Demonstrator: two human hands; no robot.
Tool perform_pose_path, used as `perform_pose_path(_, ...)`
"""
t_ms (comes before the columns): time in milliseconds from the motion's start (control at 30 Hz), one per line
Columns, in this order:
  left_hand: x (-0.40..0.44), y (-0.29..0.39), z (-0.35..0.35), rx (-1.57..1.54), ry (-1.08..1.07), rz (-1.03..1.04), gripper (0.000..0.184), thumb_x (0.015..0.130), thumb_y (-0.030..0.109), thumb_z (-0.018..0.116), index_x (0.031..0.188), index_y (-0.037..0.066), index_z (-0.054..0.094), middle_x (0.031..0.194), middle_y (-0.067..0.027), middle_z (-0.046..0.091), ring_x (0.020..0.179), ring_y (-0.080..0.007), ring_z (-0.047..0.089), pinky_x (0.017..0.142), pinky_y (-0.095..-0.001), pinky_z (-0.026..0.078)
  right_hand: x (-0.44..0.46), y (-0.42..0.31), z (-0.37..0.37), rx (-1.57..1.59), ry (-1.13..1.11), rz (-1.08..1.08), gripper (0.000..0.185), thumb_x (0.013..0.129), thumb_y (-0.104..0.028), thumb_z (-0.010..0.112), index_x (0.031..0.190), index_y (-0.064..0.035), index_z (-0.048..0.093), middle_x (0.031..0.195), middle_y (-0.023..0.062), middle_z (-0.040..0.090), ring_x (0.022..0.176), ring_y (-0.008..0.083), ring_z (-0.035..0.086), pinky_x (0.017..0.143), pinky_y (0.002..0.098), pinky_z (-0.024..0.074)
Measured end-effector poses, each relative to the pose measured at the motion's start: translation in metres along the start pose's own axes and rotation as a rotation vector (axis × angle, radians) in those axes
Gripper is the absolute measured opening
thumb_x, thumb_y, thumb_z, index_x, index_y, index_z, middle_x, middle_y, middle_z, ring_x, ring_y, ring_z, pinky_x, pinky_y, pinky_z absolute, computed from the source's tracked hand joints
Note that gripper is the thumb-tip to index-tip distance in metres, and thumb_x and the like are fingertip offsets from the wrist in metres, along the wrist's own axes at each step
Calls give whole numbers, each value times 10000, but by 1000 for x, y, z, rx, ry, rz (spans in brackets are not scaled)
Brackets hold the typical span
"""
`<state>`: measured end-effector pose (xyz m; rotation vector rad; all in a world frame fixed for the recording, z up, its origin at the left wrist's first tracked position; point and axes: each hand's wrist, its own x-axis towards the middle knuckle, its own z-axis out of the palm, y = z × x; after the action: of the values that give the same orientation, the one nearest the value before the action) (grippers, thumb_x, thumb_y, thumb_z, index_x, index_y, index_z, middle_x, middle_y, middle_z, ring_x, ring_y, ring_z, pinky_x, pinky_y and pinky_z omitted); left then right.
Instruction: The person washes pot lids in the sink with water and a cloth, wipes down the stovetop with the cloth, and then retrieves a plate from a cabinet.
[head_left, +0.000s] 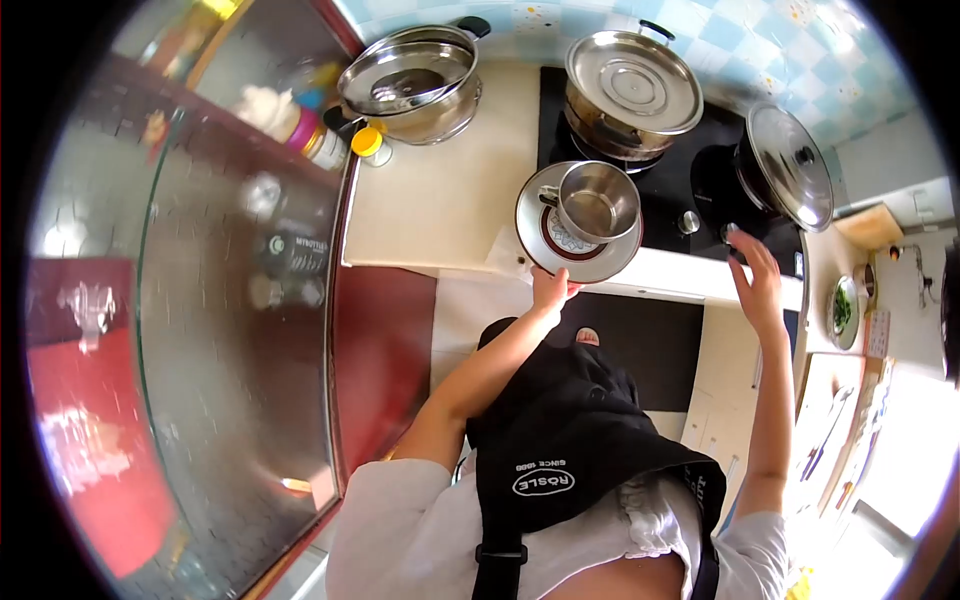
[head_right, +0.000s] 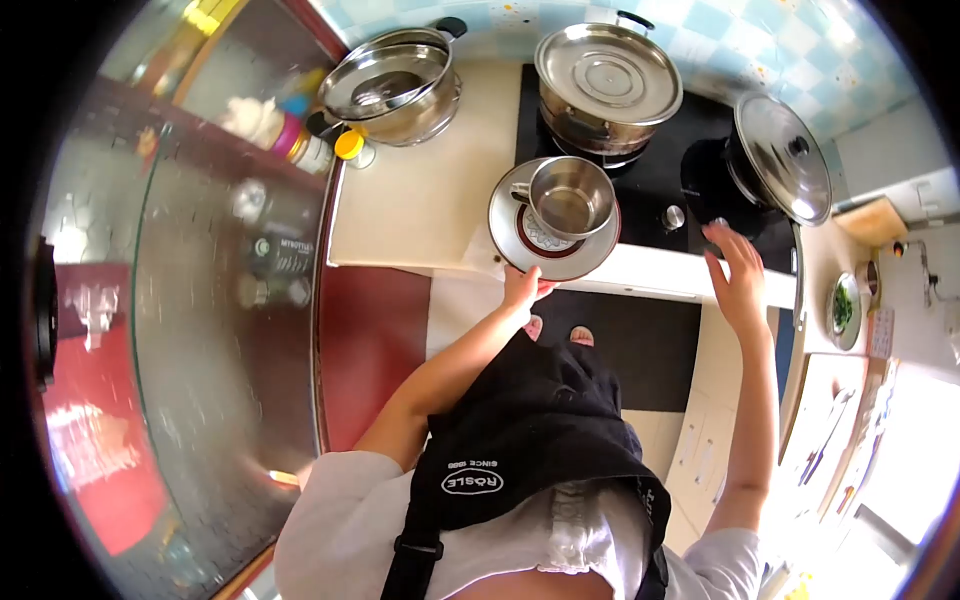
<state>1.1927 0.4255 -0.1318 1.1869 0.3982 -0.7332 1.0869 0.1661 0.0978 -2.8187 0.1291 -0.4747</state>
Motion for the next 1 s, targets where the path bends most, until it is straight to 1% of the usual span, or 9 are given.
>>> perform_pose_path(67, -15, 24, -5, 48, 24, 111, 203, 803, 69, 456, 961, -51, 497, 775, -158, 628, 652, -218, 656, 589, -298, 551, -49, 3, -13, 118, -94, 281, 208, 834, -36, 556, 1038, -32, 597, 1038, 111, 615, 982, 261, 591, 848, 327, 454)
perform_pose_path(200, -40, 57, -47, 141, -63, 88, 370, 789, 96, 461, 1133, -24, 397, 891, -169, 625, 709, -264, 661, 608, -302, 549, -128, 12, -12, 150, 15, 479, 164, 864, -34, 537, 1011, -15, 609, 978, 108, 639, 932, 200, 615, 808, 280, 469)
perform_pose_path(300, -62, 82, -79, 161, -16, 99, 364, 804, 155, 475, 1134, 11, 426, 947, -124, 604, 760, -246, 639, 660, -305, 531, -164, 3, 3, 415, 128, 770, 162, 876, -70, 546, 1006, -7, 619, 957, 88, 655, 902, 149, 615, 787, 260, 479)
perform_pose_path(367, -63, 98, -107, 83, -18, 64, 366, 792, 150, 497, 1136, 38, 436, 954, -105, 598, 766, -219, 634, 646, -288, 532, -173, -11, 11, 383, 85, 776, 164, 863, -61, 552, 1006, -20, 622, 950, 94, 655, 891, 174, 626, 781, 265, 482)
perform_pose_path(433, -64, 112, -131, 82, 21, 97, 353, 801, 168, 495, 1126, 39, 449, 988, -95, 593, 823, -221, 627, 700, -308, 524, -178, -24, 20, 389, 32, 769, 164, 852, -55, 559, 1000, -25, 625, 936, 103, 654, 881, 187, 633, 773, 270, 484)
perform_pose_path(567, -47, 124, -184, 106, 216, 152, 451, 773, 142, 479, 1197, 17, 389, 950, -137, 603, 804, -249, 630, 714, -315, 529, -188, -43, 26, 370, -18, 816, 157, 841, -73, 559, 978, -55, 634, 922, 99, 654, 847, 210, 639, 746, 282, 493)
perform_pose_path(633, -41, 126, -202, 92, 281, 179, 364, 767, 142, 478, 1067, -63, 493, 936, -149, 607, 798, -257, 628, 739, -323, 529, -199, -45, 24, 247, -80, 835, 152, 831, -108, 551, 956, -89, 636, 912, 84, 653, 826, 245, 633, 725, 312, 500)
perform_pose_path(700, -32, 123, -222, 72, 321, 172, 333, 784, 163, 468, 1021, -63, 528, 947, -146, 612, 852, -259, 619, 764, -318, 523, -216, -42, 27, 212, -96, 878, 150, 826, -112, 549, 948, -89, 633, 902, 84, 652, 824, 249, 632, 720, 323, 500)
perform_pose_path(1000, -11, 113, -247, -54, 288, 202, 379, 809, 175, 450, 1020, -132, 517, 1060, -189, 562, 983, -297, 550, 862, -339, 486, -265, -36, 46, 216, -260, 911, 188, 793, -146, 555, 966, -119, 624, 858, 74, 647, 816, 252, 624, 713, 348, 501)
